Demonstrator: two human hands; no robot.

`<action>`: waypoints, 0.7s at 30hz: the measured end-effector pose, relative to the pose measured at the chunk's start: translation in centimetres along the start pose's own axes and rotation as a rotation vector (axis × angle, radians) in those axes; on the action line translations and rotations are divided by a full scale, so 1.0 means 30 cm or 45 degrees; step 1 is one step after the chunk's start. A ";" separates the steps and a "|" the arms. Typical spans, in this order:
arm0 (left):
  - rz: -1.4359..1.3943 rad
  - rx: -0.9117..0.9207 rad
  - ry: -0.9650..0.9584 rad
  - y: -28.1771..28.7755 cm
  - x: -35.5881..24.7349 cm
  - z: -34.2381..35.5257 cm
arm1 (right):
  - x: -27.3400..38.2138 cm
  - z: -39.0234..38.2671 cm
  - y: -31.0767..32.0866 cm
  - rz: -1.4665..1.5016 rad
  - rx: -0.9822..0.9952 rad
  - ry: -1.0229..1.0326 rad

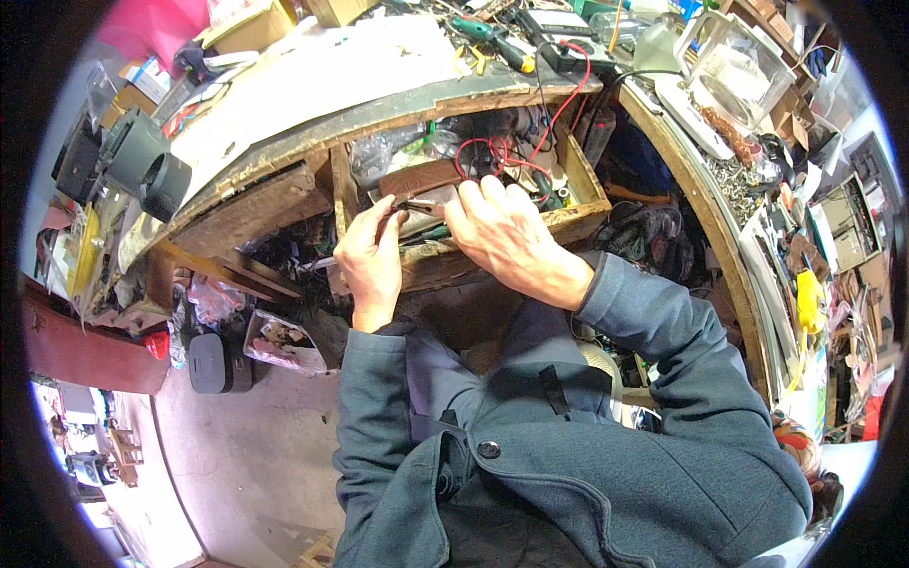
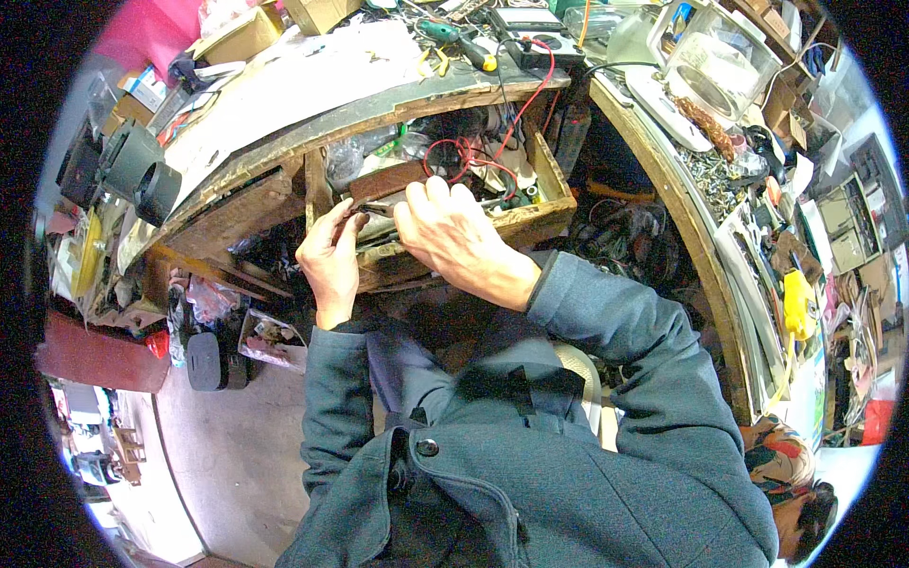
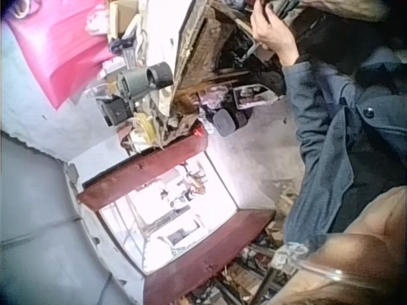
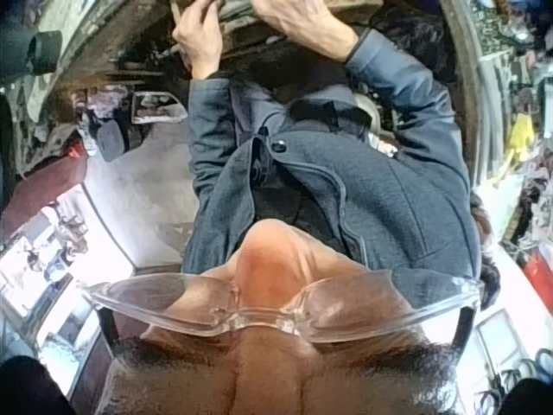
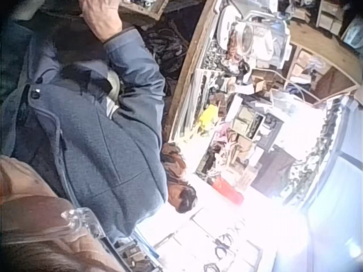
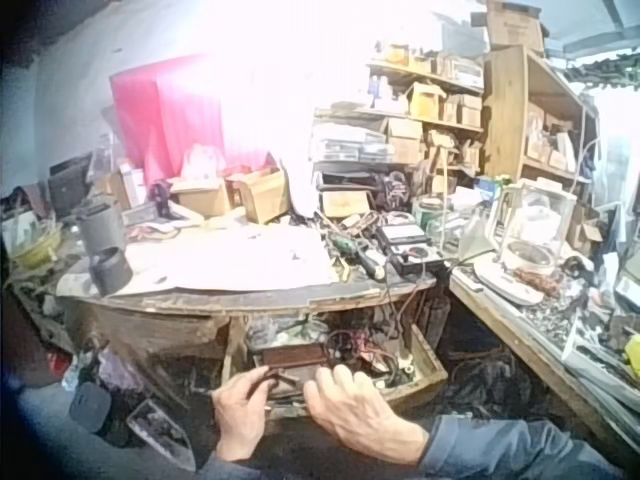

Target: The person works at a cluttered workbench, using a soldering iron and pliers to manipulate small electronic components and wires. They repeatedly heat and adjust connections on a small device, occasionally retrieving additional items from a drawer.

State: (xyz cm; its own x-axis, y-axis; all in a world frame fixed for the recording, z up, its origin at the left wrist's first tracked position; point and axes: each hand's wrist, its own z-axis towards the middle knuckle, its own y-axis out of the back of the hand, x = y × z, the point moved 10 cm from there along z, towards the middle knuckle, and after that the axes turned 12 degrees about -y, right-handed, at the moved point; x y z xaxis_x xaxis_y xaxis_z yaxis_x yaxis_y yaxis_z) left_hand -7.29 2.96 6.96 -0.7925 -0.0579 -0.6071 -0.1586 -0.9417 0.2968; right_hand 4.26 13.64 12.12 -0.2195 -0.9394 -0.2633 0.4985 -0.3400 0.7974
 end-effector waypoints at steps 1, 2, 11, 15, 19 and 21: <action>-0.001 -0.002 -0.006 0.003 -0.002 0.002 | 0.002 0.002 0.000 -0.006 -0.002 0.002; -0.003 -0.003 -0.012 0.004 -0.005 0.003 | 0.002 0.002 -0.003 -0.008 -0.001 0.001; -0.103 -0.051 0.084 0.007 0.019 -0.006 | 0.013 0.004 -0.005 0.008 -0.012 0.018; -0.099 -0.043 0.078 0.006 0.015 -0.004 | 0.020 0.004 0.001 0.023 0.001 0.039; -0.110 -0.071 0.071 0.008 0.019 -0.008 | 0.021 0.005 0.001 -0.018 0.000 0.018; -0.100 -0.071 0.069 0.008 0.021 -0.009 | 0.023 0.005 -0.002 -0.013 -0.004 0.022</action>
State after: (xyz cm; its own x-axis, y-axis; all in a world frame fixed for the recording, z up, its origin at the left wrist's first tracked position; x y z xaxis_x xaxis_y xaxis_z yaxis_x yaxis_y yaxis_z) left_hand -7.67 2.60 6.45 -0.7454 0.0003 -0.6666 -0.1848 -0.9609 0.2063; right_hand 3.97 13.03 11.98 -0.2102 -0.9365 -0.2808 0.4992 -0.3497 0.7928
